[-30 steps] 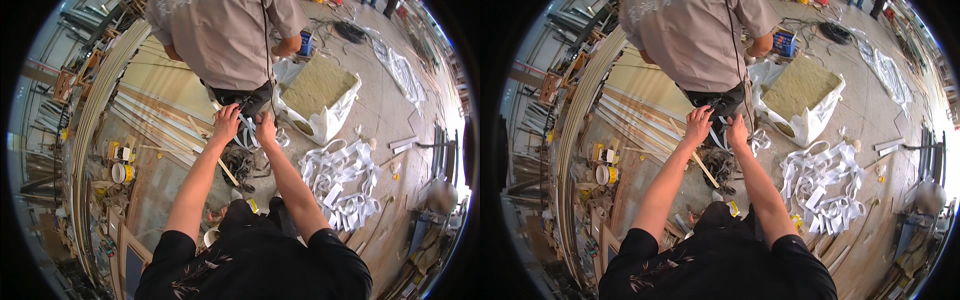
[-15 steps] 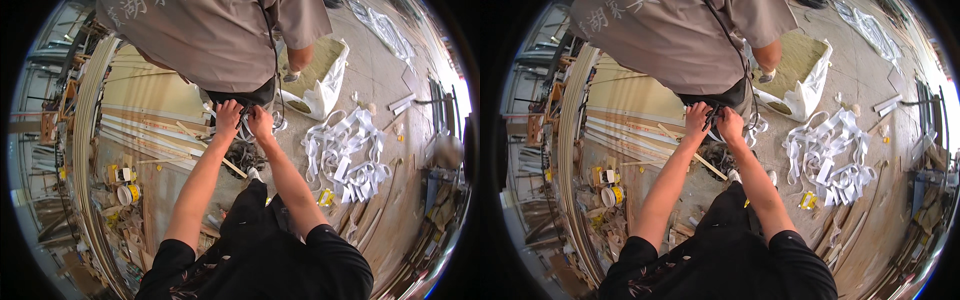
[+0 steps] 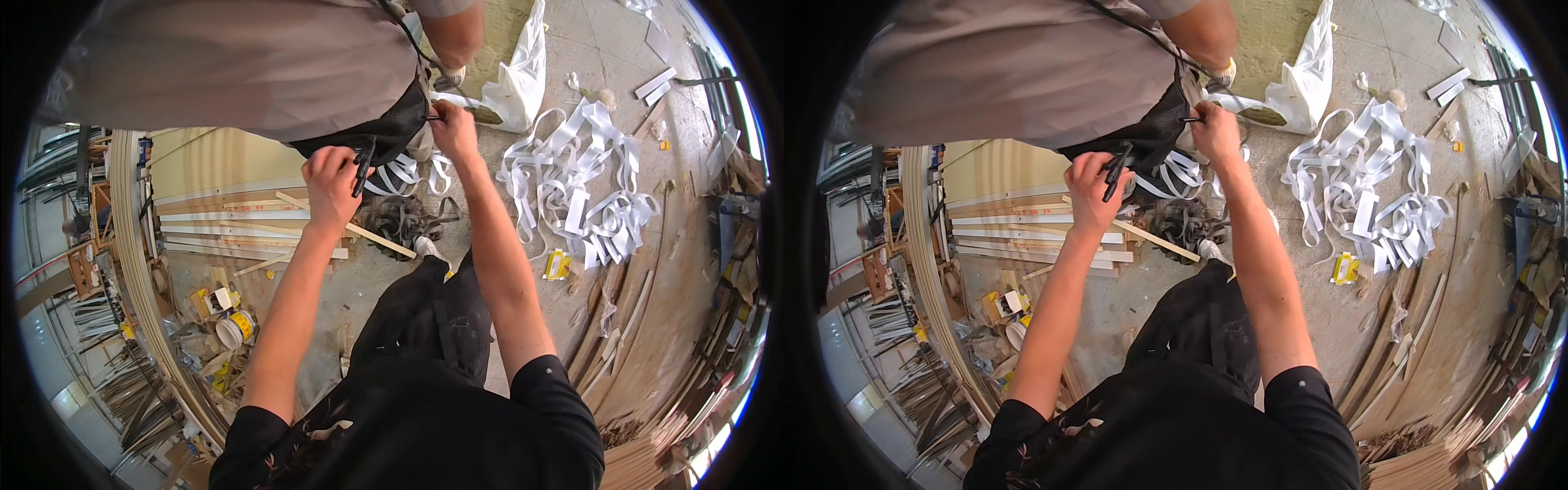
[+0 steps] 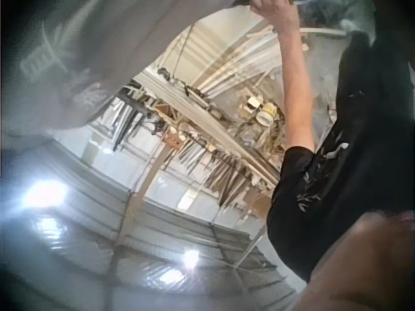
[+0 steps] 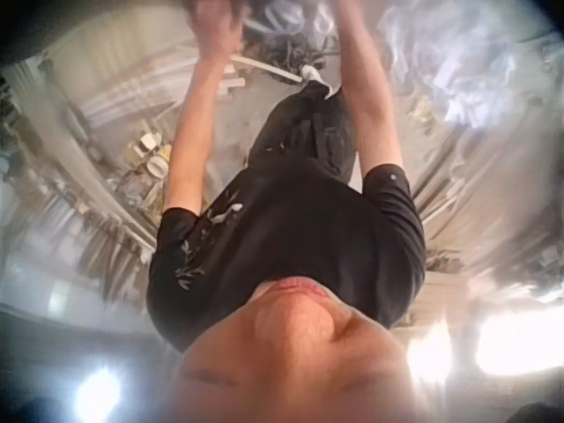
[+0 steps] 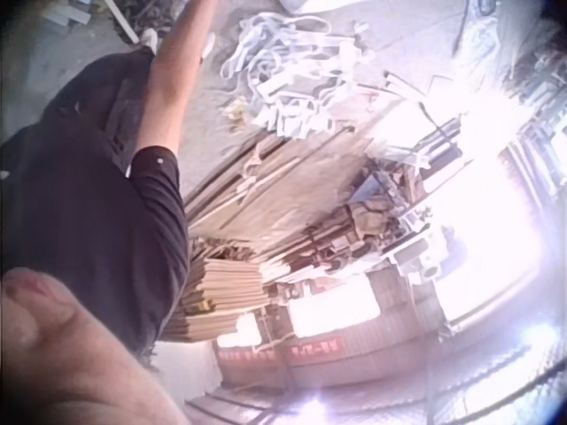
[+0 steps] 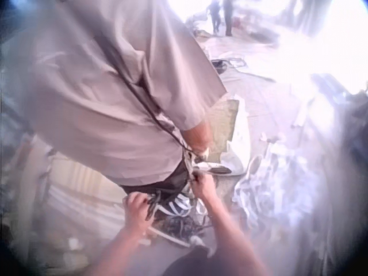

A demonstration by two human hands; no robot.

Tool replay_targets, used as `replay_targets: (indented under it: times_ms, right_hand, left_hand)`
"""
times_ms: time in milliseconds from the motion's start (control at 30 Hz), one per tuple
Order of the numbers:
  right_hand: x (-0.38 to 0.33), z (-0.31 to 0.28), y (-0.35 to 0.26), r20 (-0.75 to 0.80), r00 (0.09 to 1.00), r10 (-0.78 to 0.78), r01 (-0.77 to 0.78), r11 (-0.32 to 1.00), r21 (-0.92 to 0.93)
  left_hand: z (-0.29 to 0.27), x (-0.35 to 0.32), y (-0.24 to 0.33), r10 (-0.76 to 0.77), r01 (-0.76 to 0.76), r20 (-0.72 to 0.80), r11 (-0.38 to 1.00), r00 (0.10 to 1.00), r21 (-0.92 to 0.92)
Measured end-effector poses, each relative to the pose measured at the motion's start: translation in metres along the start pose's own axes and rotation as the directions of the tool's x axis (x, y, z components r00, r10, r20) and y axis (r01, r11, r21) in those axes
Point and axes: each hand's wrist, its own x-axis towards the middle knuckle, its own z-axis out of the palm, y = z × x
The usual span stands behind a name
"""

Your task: The person uses a cordless drill to fasten screws into a large wooden panel, securing a trim piece along its edge. They briefly interact with another person to handle a small black device before resuming drilling.

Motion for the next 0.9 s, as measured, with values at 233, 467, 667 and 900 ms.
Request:
replay_targets:
  times_ms: [233,467,667,900]
  right_hand:
    - [-0.061,0.059,-0.012,-0.022,0.929,0.369,-0.280,0.742,0.609]
    - [-0.080,0.056,-0.057,-0.057,0.929,0.366,-0.315,0.860,0.402]
    - [-0.086,0.075,-0.061,0.129,0.845,0.518,-0.525,0.764,0.374]
    - [-0.082,0.064,-0.046,0.177,0.858,0.482,-0.513,0.794,0.327]
  left_hand:
    - [0.001,-0.019,-0.016,-0.323,0.327,0.077,0.944,0.943,-0.048]
    - [-0.009,-0.002,-0.013,-0.332,0.340,0.261,0.940,0.906,0.016]
    - [-0.012,0.017,-0.011,-0.207,0.156,0.435,0.976,0.876,0.151]
    - [-0.005,0.034,-0.017,-0.174,0.121,0.593,0.984,0.786,0.129]
